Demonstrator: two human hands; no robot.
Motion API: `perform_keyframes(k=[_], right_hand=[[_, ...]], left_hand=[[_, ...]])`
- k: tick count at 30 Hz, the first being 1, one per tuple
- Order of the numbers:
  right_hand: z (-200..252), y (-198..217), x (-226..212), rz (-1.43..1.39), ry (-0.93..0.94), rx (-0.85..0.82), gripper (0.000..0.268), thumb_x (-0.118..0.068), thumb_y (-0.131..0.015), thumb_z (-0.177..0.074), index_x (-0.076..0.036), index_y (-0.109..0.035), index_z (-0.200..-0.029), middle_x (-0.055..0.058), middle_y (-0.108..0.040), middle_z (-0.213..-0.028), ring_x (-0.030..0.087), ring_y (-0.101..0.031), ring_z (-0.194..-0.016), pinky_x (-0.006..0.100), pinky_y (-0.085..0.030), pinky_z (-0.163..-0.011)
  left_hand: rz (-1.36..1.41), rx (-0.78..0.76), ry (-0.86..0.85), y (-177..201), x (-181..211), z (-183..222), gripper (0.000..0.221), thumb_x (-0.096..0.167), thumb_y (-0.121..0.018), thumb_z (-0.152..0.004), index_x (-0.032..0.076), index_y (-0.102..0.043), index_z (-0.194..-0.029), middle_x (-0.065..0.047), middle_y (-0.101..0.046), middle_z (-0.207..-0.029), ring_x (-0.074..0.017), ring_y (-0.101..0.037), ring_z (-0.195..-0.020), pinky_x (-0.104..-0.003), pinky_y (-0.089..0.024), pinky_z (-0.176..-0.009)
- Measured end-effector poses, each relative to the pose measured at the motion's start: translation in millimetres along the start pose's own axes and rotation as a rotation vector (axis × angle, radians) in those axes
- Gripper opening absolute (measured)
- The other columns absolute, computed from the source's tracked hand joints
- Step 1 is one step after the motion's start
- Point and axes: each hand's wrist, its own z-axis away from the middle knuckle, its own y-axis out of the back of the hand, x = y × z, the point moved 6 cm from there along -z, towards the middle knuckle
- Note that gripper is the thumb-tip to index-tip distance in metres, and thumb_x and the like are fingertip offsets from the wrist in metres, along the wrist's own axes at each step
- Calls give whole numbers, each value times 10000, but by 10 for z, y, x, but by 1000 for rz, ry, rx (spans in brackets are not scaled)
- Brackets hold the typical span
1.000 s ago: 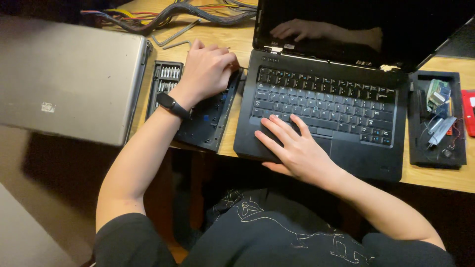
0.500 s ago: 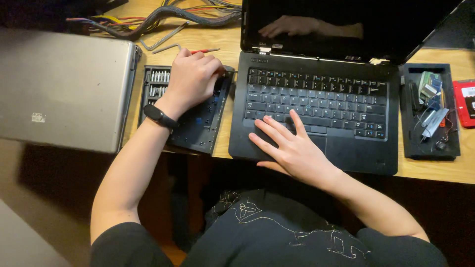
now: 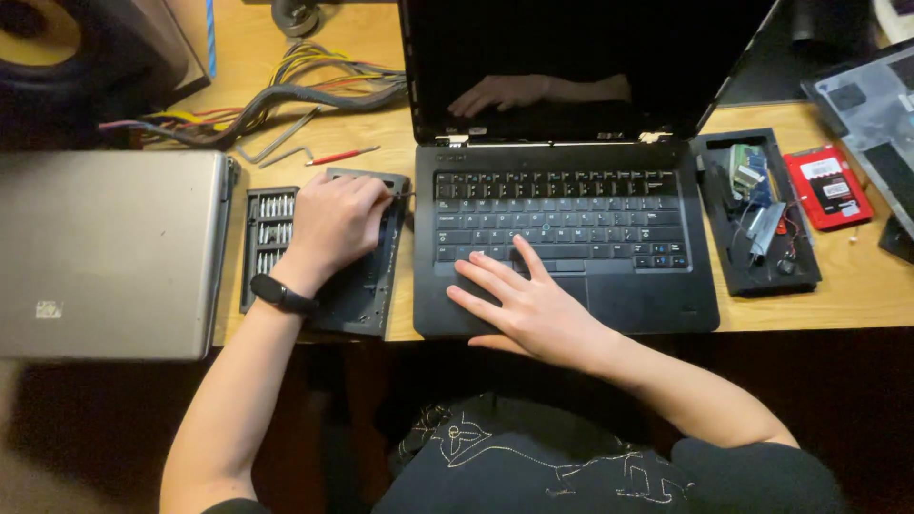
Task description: Disassembling a laptop to access internal components for repair.
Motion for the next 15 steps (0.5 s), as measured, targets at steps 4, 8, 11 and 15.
perform_keyframes(k=[4, 8, 11, 15], right_hand=[[-3, 9, 6, 7, -8, -2, 655, -481, -715, -883, -114, -560, -1403, 157, -489, -1509, 322, -459, -1416, 674, -247, -1151], [-2, 1, 5, 1, -3, 1, 658, -482, -714, -882, -115, -559, -1406, 162, -486, -1510, 328, -459, -1414, 671, -246, -1153], [12, -15, 12, -11, 1, 8, 661, -479, -716, -881, -115, -558, -1410, 164, -483, -1515, 331, -457, -1416, 669, -246, -1154], [-4, 7, 12, -28, -5, -12, 664, -474, -722, -872, -115, -558, -1406, 160, -479, -1515, 332, -448, -1417, 672, -242, -1148]], left_hand=[[61, -4, 35, -74, -106, 8, 92, 175, -733, -891, 117, -684, -838, -61, -723, -788, -276, -680, -728, -407, -472, -684], [149, -80, 145, -192, -208, 19, 85, 198, -727, -902, 123, -710, -865, -82, -733, -794, -306, -670, -714, -404, -483, -654], [103, -87, 109, -147, -148, -6, 81, 197, -712, -906, 124, -705, -870, -88, -728, -787, -314, -679, -717, -424, -498, -654], [-84, -40, -89, -23, 30, -26, 47, 147, -681, -902, 117, -673, -866, -74, -710, -785, -292, -705, -752, -452, -528, -702]])
